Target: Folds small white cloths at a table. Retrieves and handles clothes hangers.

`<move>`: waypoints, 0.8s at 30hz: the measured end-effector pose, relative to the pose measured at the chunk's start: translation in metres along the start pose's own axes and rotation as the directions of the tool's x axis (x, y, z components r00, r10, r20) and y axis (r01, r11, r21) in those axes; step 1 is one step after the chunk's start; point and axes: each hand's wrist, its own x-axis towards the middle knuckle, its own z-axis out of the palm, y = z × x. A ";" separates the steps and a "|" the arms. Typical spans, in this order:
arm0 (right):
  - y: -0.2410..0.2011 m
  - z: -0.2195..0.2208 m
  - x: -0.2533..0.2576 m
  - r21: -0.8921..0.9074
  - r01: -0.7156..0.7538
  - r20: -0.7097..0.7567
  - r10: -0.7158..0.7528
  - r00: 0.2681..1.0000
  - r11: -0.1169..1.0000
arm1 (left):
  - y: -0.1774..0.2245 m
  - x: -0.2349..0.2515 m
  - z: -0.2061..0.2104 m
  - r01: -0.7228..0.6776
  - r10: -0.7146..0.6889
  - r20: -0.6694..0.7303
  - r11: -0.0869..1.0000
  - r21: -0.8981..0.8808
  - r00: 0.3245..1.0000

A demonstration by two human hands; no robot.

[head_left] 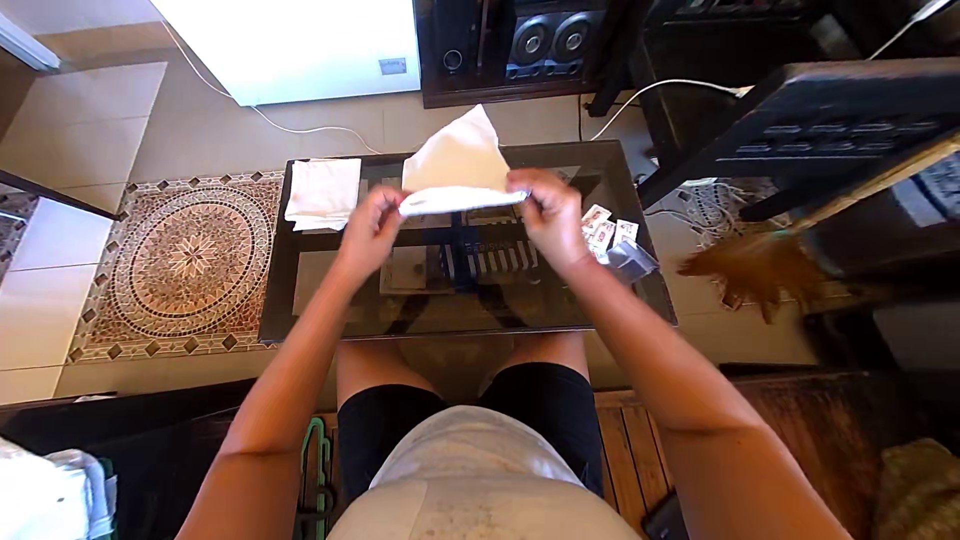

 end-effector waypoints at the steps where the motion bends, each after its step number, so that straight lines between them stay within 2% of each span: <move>1: 0.008 0.008 -0.020 -0.020 0.004 0.012 -0.004 1.000 1.000 | -0.011 -0.017 0.014 0.026 -0.026 0.010 1.000 0.001 1.000; 6: 0.030 0.034 -0.132 -0.054 -0.068 0.173 0.077 0.982 0.996 | -0.051 -0.117 0.077 0.284 -0.270 0.146 0.955 -0.089 0.952; 8: 0.027 0.036 -0.169 -0.038 -0.118 0.219 0.123 0.968 0.992 | -0.054 -0.148 0.092 0.295 -0.277 0.150 0.948 -0.121 0.949; 12: 0.007 0.032 -0.207 0.005 -0.204 0.205 0.199 0.958 0.979 | -0.050 -0.182 0.102 0.261 -0.265 0.009 0.943 -0.208 0.964; 15: 0.003 0.037 -0.199 0.003 -0.265 0.142 0.262 0.955 0.964 | -0.041 -0.170 0.099 0.318 -0.336 -0.017 0.907 -0.276 0.942; 18: 0.007 0.046 -0.166 -0.019 -0.327 0.096 0.327 0.940 0.945 | -0.037 -0.133 0.093 0.389 -0.414 -0.053 0.885 -0.255 0.909; 24: 0.038 0.077 -0.073 -0.128 -0.525 0.109 0.538 0.836 0.841 | -0.063 -0.044 0.095 0.549 -0.585 -0.178 0.808 -0.212 0.792</move>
